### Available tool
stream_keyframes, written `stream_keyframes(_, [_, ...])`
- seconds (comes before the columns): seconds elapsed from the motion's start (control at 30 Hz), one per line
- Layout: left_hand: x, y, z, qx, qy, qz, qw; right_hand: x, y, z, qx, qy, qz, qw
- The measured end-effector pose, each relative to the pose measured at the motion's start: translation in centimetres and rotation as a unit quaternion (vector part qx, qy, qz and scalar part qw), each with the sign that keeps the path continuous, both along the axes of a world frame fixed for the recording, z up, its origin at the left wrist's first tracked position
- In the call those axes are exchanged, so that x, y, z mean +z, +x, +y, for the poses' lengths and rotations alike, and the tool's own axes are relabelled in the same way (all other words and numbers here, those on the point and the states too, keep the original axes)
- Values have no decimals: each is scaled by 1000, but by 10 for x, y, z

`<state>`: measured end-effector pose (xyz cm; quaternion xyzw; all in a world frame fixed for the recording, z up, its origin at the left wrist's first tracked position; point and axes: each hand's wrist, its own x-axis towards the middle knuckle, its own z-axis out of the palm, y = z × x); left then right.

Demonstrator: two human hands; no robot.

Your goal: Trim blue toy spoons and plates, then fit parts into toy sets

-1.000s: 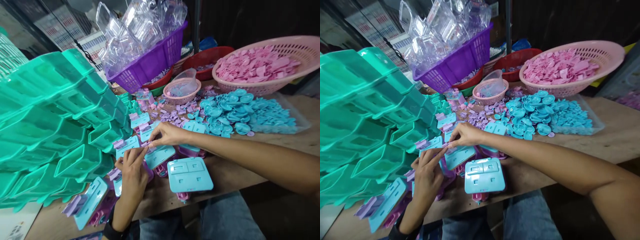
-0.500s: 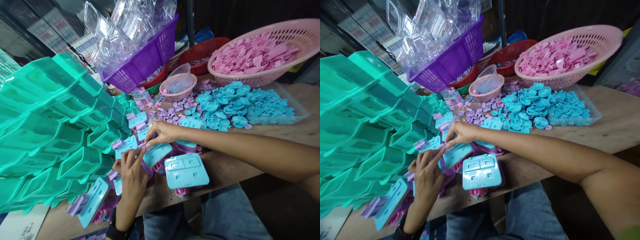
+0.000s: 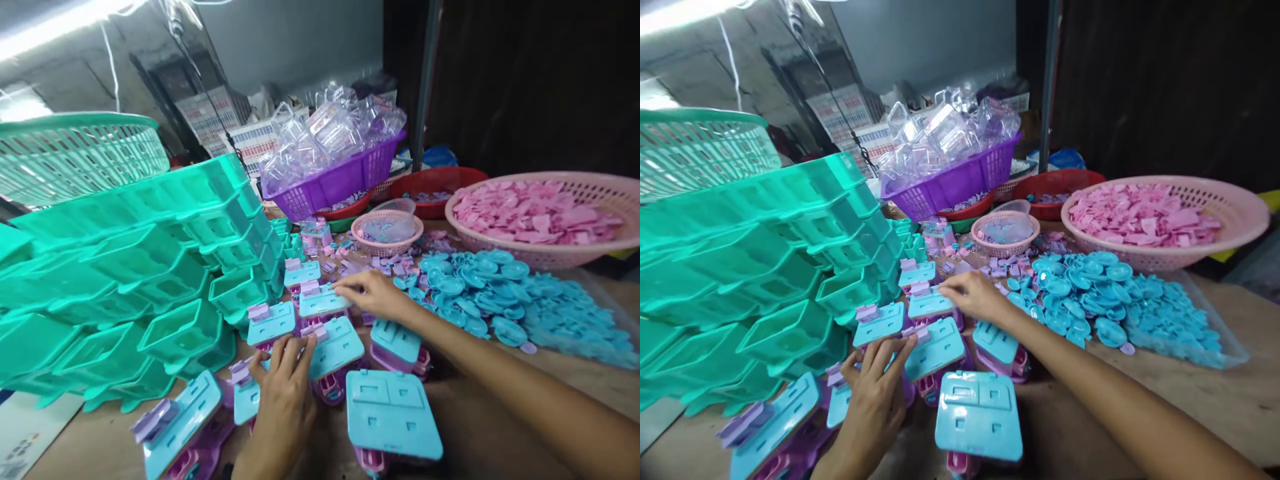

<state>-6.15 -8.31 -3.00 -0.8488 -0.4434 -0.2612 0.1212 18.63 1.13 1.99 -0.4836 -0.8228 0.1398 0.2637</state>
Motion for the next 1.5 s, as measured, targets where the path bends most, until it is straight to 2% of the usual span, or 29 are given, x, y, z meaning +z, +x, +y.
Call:
stream_keyframes(0.1, [1, 2, 0, -8, -8, -29, 1000, 6, 22, 36, -87, -2, -114, 990])
stream_keyframes(0.23, [7, 4, 5, -27, -16, -73, 997, -4, 24, 77, -95, -15, -185, 978])
stream_keyframes(0.37, [18, 5, 10, -45, -11, -99, 994, -13, 21, 91, -107, -16, -192, 975])
stream_keyframes(0.53, [27, 20, -1, -68, -3, -146, 987, -3, 45, 73, -107, -10, -123, 987])
stream_keyframes(0.67, [27, 47, -14, -141, -49, -178, 973, 5, 69, 41, -77, -43, -55, 995])
stream_keyframes(0.73, [28, 61, -16, -154, -79, -177, 969, 8, 77, 23, -60, -63, -29, 996])
stream_keyframes(0.83, [33, 82, -15, -135, -119, -159, 971, 15, 84, 0, -32, -91, 30, 995])
stream_keyframes(0.93, [39, 110, -11, -89, -164, -95, 978, 23, 87, -13, -16, -112, 77, 991])
stream_keyframes(1.03, [42, 138, -5, -40, -207, -30, 977, 26, 90, -20, -21, -110, 85, 990])
stream_keyframes(1.1, [44, 148, 4, -25, -232, -15, 972, 24, 93, -23, -24, -104, 79, 991])
stream_keyframes(1.2, [48, 143, 23, -59, -260, -7, 964, 20, 100, -28, -24, -94, 64, 993])
stream_keyframes(1.33, [43, 118, 44, -159, -297, -55, 940, 15, 101, -32, -17, -62, 35, 997])
stream_keyframes(1.43, [33, 104, 45, -195, -261, -109, 939, 13, 91, -31, 14, -41, 7, 999])
stream_keyframes(1.5, [29, 100, 38, -177, -215, -134, 951, 11, 81, -27, 34, -19, -6, 999])
